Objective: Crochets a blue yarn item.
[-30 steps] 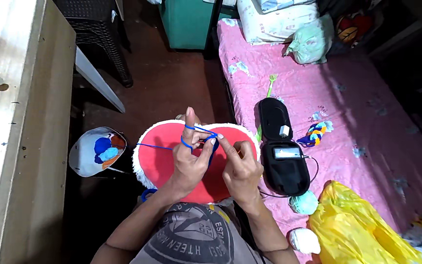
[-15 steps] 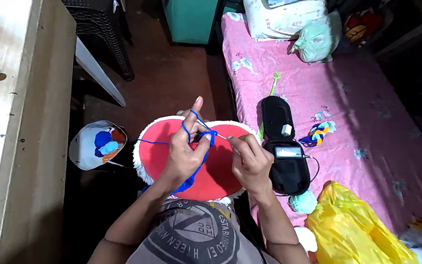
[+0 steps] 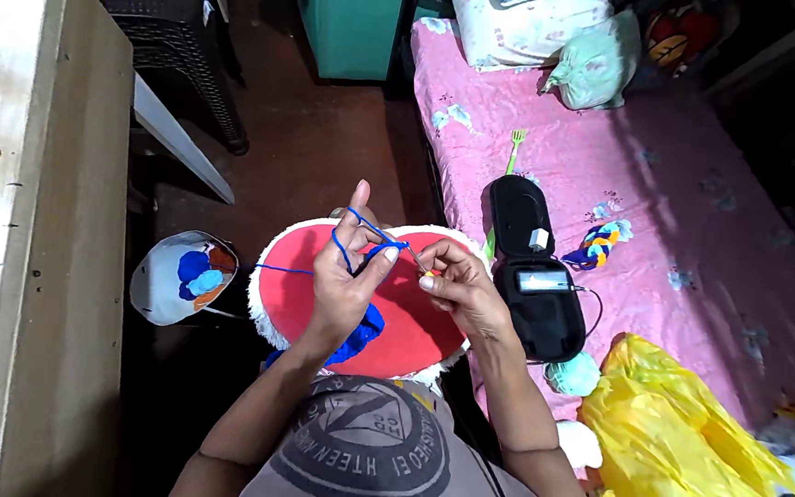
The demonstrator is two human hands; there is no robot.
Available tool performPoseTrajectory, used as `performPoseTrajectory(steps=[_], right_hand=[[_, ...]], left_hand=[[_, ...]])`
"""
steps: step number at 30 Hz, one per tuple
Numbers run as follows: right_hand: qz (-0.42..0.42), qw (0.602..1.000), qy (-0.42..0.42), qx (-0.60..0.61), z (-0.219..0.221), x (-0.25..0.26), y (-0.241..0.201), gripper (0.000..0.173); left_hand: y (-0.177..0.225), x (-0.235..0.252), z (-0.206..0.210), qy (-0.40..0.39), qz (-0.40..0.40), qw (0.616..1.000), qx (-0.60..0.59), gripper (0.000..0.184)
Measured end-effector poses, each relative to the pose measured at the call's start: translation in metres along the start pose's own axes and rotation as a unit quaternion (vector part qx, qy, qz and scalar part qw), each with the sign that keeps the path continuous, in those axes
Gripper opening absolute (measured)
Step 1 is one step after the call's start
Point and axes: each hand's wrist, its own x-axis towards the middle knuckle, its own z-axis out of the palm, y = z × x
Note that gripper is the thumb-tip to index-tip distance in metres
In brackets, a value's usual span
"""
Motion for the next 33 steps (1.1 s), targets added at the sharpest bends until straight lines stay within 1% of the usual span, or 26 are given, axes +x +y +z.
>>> performPoseTrajectory(steps=[2, 3, 4, 5, 6, 7, 8, 9, 10, 11, 12, 13, 14, 15, 17, 19, 21, 24, 28, 29, 30, 31, 33], right_hand=[[-0.064, 0.995, 0.032, -0.075, 0.006, -0.002, 0.002, 0.017], [-0.112, 0.982, 0.046, -0.144, 0.009, -0.004, 0.004, 0.016], [-0.162, 0.959, 0.061, -0.226, 0.012, -0.005, 0.005, 0.014], [-0.207, 0.926, 0.076, -0.306, 0.014, -0.006, 0.006, 0.011], [-0.234, 0.894, 0.090, -0.371, 0.017, -0.006, 0.006, 0.009], [-0.240, 0.877, 0.101, -0.403, 0.021, -0.006, 0.004, 0.008], [-0.226, 0.886, 0.105, -0.392, 0.025, -0.006, 0.001, 0.007], [-0.194, 0.917, 0.100, -0.333, 0.027, -0.006, -0.001, 0.007], [-0.155, 0.956, 0.087, -0.233, 0.027, -0.004, -0.004, 0.011], [-0.123, 0.983, 0.068, -0.122, 0.025, -0.002, -0.003, 0.017], [-0.104, 0.993, 0.046, -0.039, 0.023, 0.000, 0.001, 0.021], [-0.104, 0.994, 0.033, -0.002, 0.021, 0.001, 0.006, 0.024], [-0.121, 0.992, 0.036, -0.006, 0.020, 0.002, 0.011, 0.025], [-0.153, 0.986, 0.054, -0.043, 0.020, 0.001, 0.016, 0.025], [-0.232, 0.953, 0.102, -0.169, 0.020, -0.001, 0.024, 0.017], [-0.309, 0.895, 0.131, -0.293, 0.019, -0.001, 0.028, 0.005], [-0.362, 0.834, 0.143, -0.390, 0.017, -0.001, 0.028, 0.001], [-0.403, 0.773, 0.150, -0.467, 0.014, 0.001, 0.028, 0.006], [-0.431, 0.720, 0.139, -0.526, 0.008, 0.001, 0.026, 0.009], [-0.432, 0.718, 0.135, -0.529, 0.006, 0.001, 0.026, 0.009], [-0.424, 0.729, 0.126, -0.522, 0.005, 0.000, 0.025, 0.009], [-0.406, 0.757, 0.114, -0.499, 0.003, 0.000, 0.024, 0.009], [-0.331, 0.845, 0.082, -0.412, 0.001, -0.002, 0.021, 0.004]], left_hand=[[0.001, -0.001, 0.002, 0.007, 0.009, 1.000, 0.007, 0.082], [0.002, -0.002, 0.003, 0.008, 0.021, 0.999, 0.028, 0.083], [0.000, -0.004, 0.004, 0.005, 0.041, 0.997, 0.062, 0.082], [-0.004, -0.006, 0.004, 0.002, 0.070, 0.993, 0.099, 0.079], [-0.010, -0.008, 0.005, 0.000, 0.108, 0.985, 0.133, 0.075], [-0.015, -0.010, 0.007, 0.003, 0.147, 0.976, 0.159, 0.070], [-0.020, -0.011, 0.009, 0.008, 0.175, 0.970, 0.169, 0.065], [-0.021, -0.012, 0.010, 0.013, 0.190, 0.968, 0.165, 0.061], [-0.020, -0.013, 0.010, 0.016, 0.189, 0.971, 0.147, 0.061], [-0.017, -0.013, 0.011, 0.019, 0.176, 0.977, 0.119, 0.063], [-0.012, -0.012, 0.011, 0.023, 0.155, 0.984, 0.085, 0.066], [-0.008, -0.011, 0.011, 0.028, 0.134, 0.989, 0.054, 0.069], [-0.005, -0.010, 0.011, 0.031, 0.119, 0.992, 0.033, 0.071], [-0.003, -0.010, 0.010, 0.033, 0.109, 0.993, 0.021, 0.071], [-0.003, -0.010, 0.007, 0.031, 0.102, 0.994, 0.017, 0.071], [-0.004, -0.009, 0.005, 0.028, 0.102, 0.994, 0.023, 0.070], [-0.003, -0.009, 0.003, 0.023, 0.093, 0.995, 0.018, 0.071], [0.004, -0.006, -0.003, 0.018, 0.077, 0.996, 0.031, 0.069], [0.008, -0.001, -0.009, -0.002, 0.046, 0.998, 0.047, 0.067], [0.008, 0.000, -0.010, -0.007, 0.037, 0.998, 0.045, 0.066], [0.008, 0.001, -0.011, -0.012, 0.027, 0.999, 0.037, 0.065], [0.008, 0.002, -0.012, -0.017, 0.019, 0.999, 0.031, 0.065], [0.007, 0.002, -0.013, -0.026, 0.009, 0.999, 0.016, 0.064]])
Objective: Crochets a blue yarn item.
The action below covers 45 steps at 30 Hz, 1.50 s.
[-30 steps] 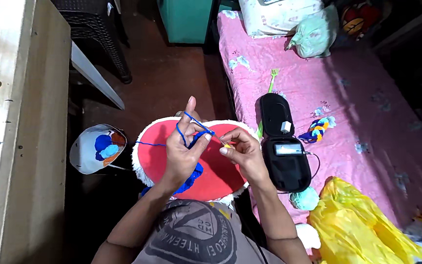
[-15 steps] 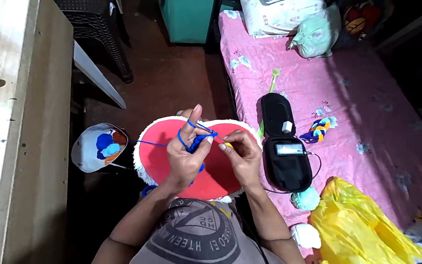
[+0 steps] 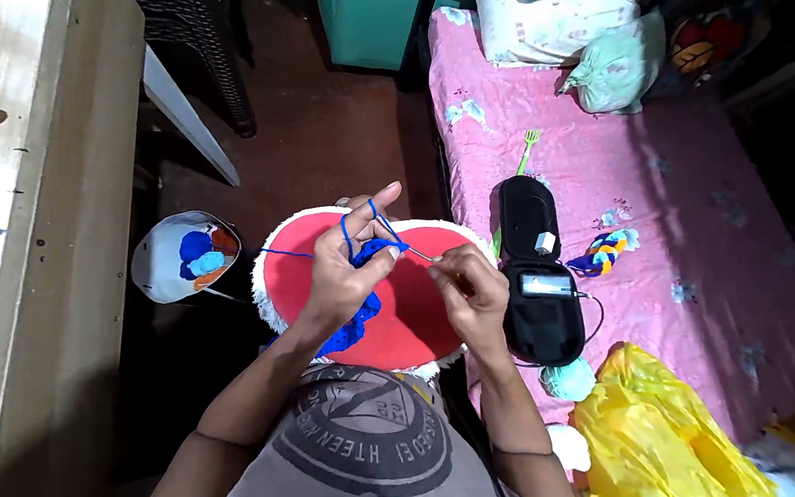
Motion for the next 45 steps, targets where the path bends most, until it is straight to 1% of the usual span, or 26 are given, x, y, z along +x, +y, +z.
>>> performPoseTrajectory(steps=[1, 2, 3, 4, 6, 8, 10, 12, 14, 16, 18, 20, 24, 26, 29, 31, 32, 34, 39, 41, 43, 44, 45], right_hand=[[0.047, 0.997, -0.012, 0.061, -0.002, 0.001, 0.000, 0.002], [0.083, 0.991, -0.018, 0.105, -0.003, 0.001, 0.001, 0.003], [0.103, 0.986, -0.022, 0.127, -0.004, 0.001, 0.001, 0.005], [0.106, 0.986, -0.022, 0.126, -0.004, 0.001, 0.001, 0.005], [0.060, 0.996, -0.018, 0.065, -0.004, 0.000, 0.001, 0.002], [-0.007, 1.000, -0.005, -0.016, -0.002, -0.001, 0.003, 0.005], [-0.050, 0.997, 0.006, -0.063, -0.001, -0.002, 0.005, 0.007], [-0.069, 0.995, 0.012, -0.073, -0.002, -0.003, 0.007, 0.007], [-0.064, 0.997, 0.014, -0.046, -0.002, -0.003, 0.009, 0.006], [-0.029, 0.999, 0.012, 0.018, -0.003, -0.004, 0.009, 0.004], [0.032, 0.995, 0.010, 0.098, -0.004, -0.005, 0.008, 0.002], [0.091, 0.983, 0.006, 0.157, -0.006, -0.005, 0.006, 0.007], [0.157, 0.960, -0.007, 0.234, -0.007, -0.003, 0.002, 0.016], [0.206, 0.934, -0.029, 0.290, -0.008, -0.001, -0.001, 0.022], [0.275, 0.866, -0.071, 0.411, -0.007, 0.003, -0.002, 0.038], [0.296, 0.841, -0.074, 0.448, -0.006, 0.003, -0.003, 0.040], [0.300, 0.838, -0.066, 0.450, -0.005, 0.003, -0.004, 0.037], [0.298, 0.850, -0.050, 0.431, -0.004, 0.003, -0.006, 0.032], [0.250, 0.917, -0.022, 0.311, -0.001, 0.000, -0.007, 0.029], [0.237, 0.928, -0.022, 0.286, 0.000, 0.000, -0.007, 0.029], [0.247, 0.920, -0.020, 0.303, 0.003, 0.000, -0.009, 0.029], [0.265, 0.903, -0.016, 0.337, 0.005, 0.000, -0.010, 0.029], [0.289, 0.877, -0.010, 0.384, 0.007, 0.001, -0.011, 0.027]], left_hand=[[-0.001, 0.000, 0.000, -0.002, 0.000, 1.000, -0.005, 0.064], [-0.001, 0.000, 0.001, -0.003, 0.001, 1.000, -0.004, 0.064], [-0.001, 0.000, 0.002, -0.003, 0.003, 1.000, -0.001, 0.063], [-0.001, 0.000, 0.002, -0.001, 0.002, 1.000, 0.004, 0.062], [-0.001, 0.000, 0.002, 0.002, -0.005, 1.000, 0.002, 0.061], [-0.001, 0.000, 0.000, 0.000, -0.023, 1.000, -0.015, 0.063], [-0.001, 0.000, 0.000, -0.003, -0.046, 0.998, -0.035, 0.064], [-0.001, 0.002, 0.000, -0.005, -0.073, 0.995, -0.068, 0.064], [0.001, 0.002, 0.000, -0.002, -0.100, 0.990, -0.099, 0.062], [0.001, 0.003, 0.001, -0.005, -0.120, 0.986, -0.117, 0.061], [0.001, 0.002, 0.003, -0.006, -0.127, 0.984, -0.124, 0.060], [0.001, 0.001, 0.005, -0.006, -0.121, 0.986, -0.113, 0.060], [0.001, -0.003, 0.009, -0.018, -0.092, 0.994, -0.061, 0.067], [0.000, -0.004, 0.011, -0.022, -0.084, 0.995, -0.051, 0.071], [-0.002, -0.004, 0.014, -0.017, -0.085, 0.994, -0.062, 0.074], [-0.003, -0.005, 0.015, -0.013, -0.087, 0.994, -0.068, 0.074], [-0.003, -0.005, 0.015, -0.011, -0.084, 0.994, -0.067, 0.074], [-0.004, -0.005, 0.016, -0.002, -0.079, 0.995, -0.058, 0.073], [-0.004, -0.003, 0.018, 0.027, -0.060, 0.997, -0.035, 0.074], [-0.005, -0.003, 0.018, 0.036, -0.051, 0.998, -0.026, 0.074], [-0.008, -0.003, 0.020, 0.051, -0.050, 0.997, -0.035, 0.072], [-0.009, -0.004, 0.021, 0.060, -0.055, 0.996, -0.046, 0.070], [-0.011, -0.005, 0.024, 0.070, -0.063, 0.994, -0.060, 0.068]])
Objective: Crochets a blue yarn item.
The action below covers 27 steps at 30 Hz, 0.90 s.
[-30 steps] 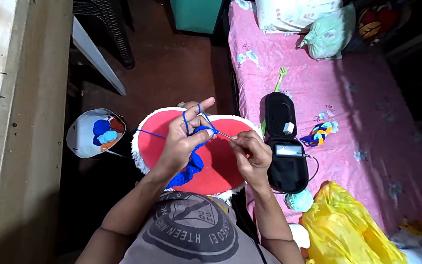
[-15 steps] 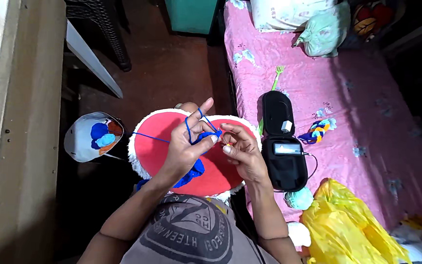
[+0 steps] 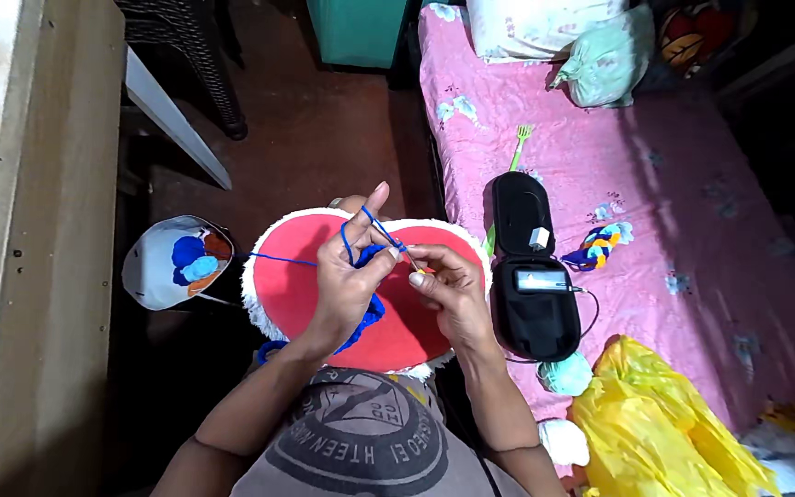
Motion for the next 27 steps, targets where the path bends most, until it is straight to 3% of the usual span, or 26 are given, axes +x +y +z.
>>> performPoseTrajectory(steps=[3, 6, 8, 10, 12, 13, 15, 17, 19, 22, 27], right_hand=[[0.066, 0.987, -0.004, 0.149, 0.004, 0.001, 0.004, 0.020], [0.009, 0.996, 0.020, 0.082, 0.005, 0.001, 0.004, 0.016], [-0.073, 0.992, 0.031, -0.098, 0.003, -0.001, 0.001, 0.015], [-0.124, 0.963, 0.036, -0.237, 0.003, -0.002, -0.004, 0.009], [-0.115, 0.965, 0.041, -0.234, 0.006, -0.002, -0.007, 0.009], [-0.092, 0.981, 0.038, -0.167, 0.007, -0.001, -0.006, 0.013], [-0.058, 0.998, 0.016, -0.002, 0.006, 0.002, 0.000, 0.021], [-0.101, 0.995, 0.019, 0.021, 0.005, 0.001, 0.011, 0.026], [-0.195, 0.975, 0.050, -0.095, 0.006, -0.001, 0.020, 0.022], [-0.302, 0.912, 0.082, -0.265, 0.004, -0.004, 0.024, 0.005], [-0.352, 0.856, 0.089, -0.369, 0.000, -0.005, 0.017, 0.001]], left_hand=[[-0.009, -0.003, 0.007, 0.023, -0.019, 0.999, -0.040, 0.065], [-0.013, -0.004, 0.009, 0.015, -0.017, 1.000, -0.021, 0.066], [-0.016, -0.005, 0.005, -0.012, 0.048, 0.996, 0.073, 0.069], [-0.023, -0.007, 0.003, -0.019, 0.171, 0.970, 0.172, 0.065], [-0.030, -0.008, 0.003, -0.020, 0.261, 0.941, 0.215, 0.052], [-0.031, -0.008, 0.003, -0.020, 0.270, 0.940, 0.206, 0.048], [-0.025, -0.010, 0.003, -0.024, 0.214, 0.966, 0.141, 0.058], [-0.016, -0.011, 0.004, -0.025, 0.120, 0.991, 0.048, 0.070], [-0.009, -0.010, 0.003, -0.028, 0.052, 0.998, -0.009, 0.075], [-0.003, -0.009, 0.002, -0.024, 0.028, 0.999, -0.021, 0.078], [0.000, -0.008, 0.001, -0.020, 0.056, 0.998, 0.006, 0.077]])
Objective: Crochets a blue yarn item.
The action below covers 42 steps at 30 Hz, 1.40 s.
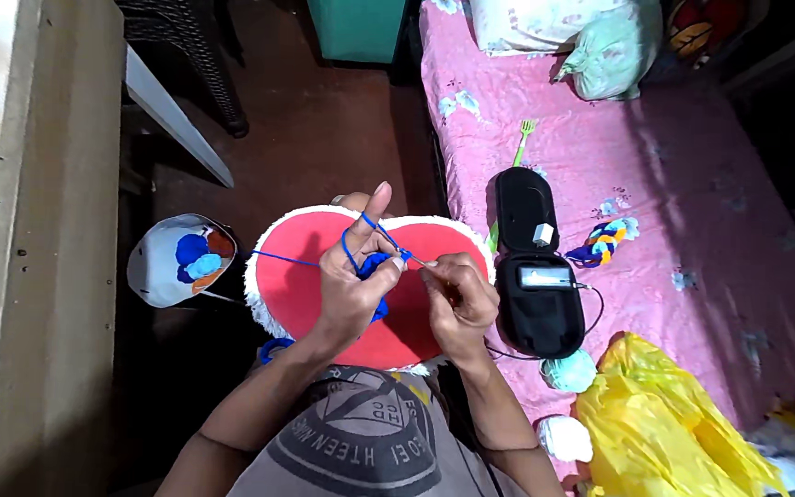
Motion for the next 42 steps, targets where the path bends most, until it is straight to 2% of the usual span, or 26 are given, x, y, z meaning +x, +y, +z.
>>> performPoseTrajectory(steps=[5, 9, 14, 18, 20, 22, 25, 28, 30, 32, 34, 37, 39, 40, 42], right_hand=[[-0.044, 0.997, -0.014, -0.060, -0.005, 0.001, 0.003, 0.006], [-0.053, 0.996, -0.050, -0.047, -0.011, 0.000, 0.010, 0.007], [0.127, 0.979, -0.079, 0.142, -0.017, -0.004, 0.009, 0.002], [0.200, 0.960, -0.073, 0.181, -0.018, -0.003, 0.004, 0.011], [0.187, 0.968, -0.068, 0.150, -0.016, -0.003, 0.003, 0.009], [0.134, 0.984, -0.068, 0.093, -0.016, -0.003, 0.005, 0.002], [0.074, 0.993, -0.082, 0.048, -0.018, -0.003, 0.010, 0.004], [0.141, 0.977, -0.088, 0.135, -0.023, -0.003, 0.012, 0.003], [0.218, 0.945, -0.095, 0.225, -0.026, -0.002, 0.012, 0.013], [0.262, 0.920, -0.107, 0.271, -0.026, 0.001, 0.011, 0.017], [0.266, 0.928, -0.116, 0.232, -0.025, 0.004, 0.007, 0.016], [0.252, 0.950, -0.115, 0.146, -0.019, 0.009, -0.001, 0.016], [0.273, 0.944, -0.115, 0.145, -0.017, 0.011, -0.003, 0.026], [0.296, 0.931, -0.111, 0.183, -0.017, 0.012, -0.002, 0.030], [0.345, 0.892, -0.085, 0.281, -0.016, 0.012, 0.000, 0.028]], left_hand=[[0.003, 0.006, -0.011, -0.032, 0.006, 0.999, 0.029, 0.061], [0.006, 0.014, -0.020, -0.066, -0.041, 0.997, -0.006, 0.058], [0.002, 0.017, -0.023, -0.101, -0.086, 0.990, -0.053, 0.060], [0.000, 0.016, -0.019, -0.111, -0.063, 0.992, -0.006, 0.064], [0.000, 0.015, -0.018, -0.103, -0.067, 0.992, -0.010, 0.067], [0.000, 0.017, -0.019, -0.094, -0.085, 0.991, -0.034, 0.067], [0.003, 0.019, -0.022, -0.080, -0.130, 0.986, -0.072, 0.065], [0.001, 0.020, -0.023, -0.081, -0.166, 0.977, -0.109, 0.063], [-0.002, 0.019, -0.022, -0.094, -0.142, 0.982, -0.078, 0.064], [-0.005, 0.015, -0.018, -0.108, -0.069, 0.991, 0.039, 0.067], [-0.012, 0.010, -0.012, -0.120, 0.037, 0.980, 0.153, 0.063], [-0.028, 0.003, -0.006, -0.125, 0.166, 0.938, 0.277, 0.045], [-0.031, 0.001, -0.007, -0.126, 0.182, 0.929, 0.298, 0.037], [-0.030, 0.001, -0.009, -0.131, 0.167, 0.935, 0.284, 0.038], [-0.026, 0.001, -0.013, -0.145, 0.116, 0.957, 0.223, 0.047]])
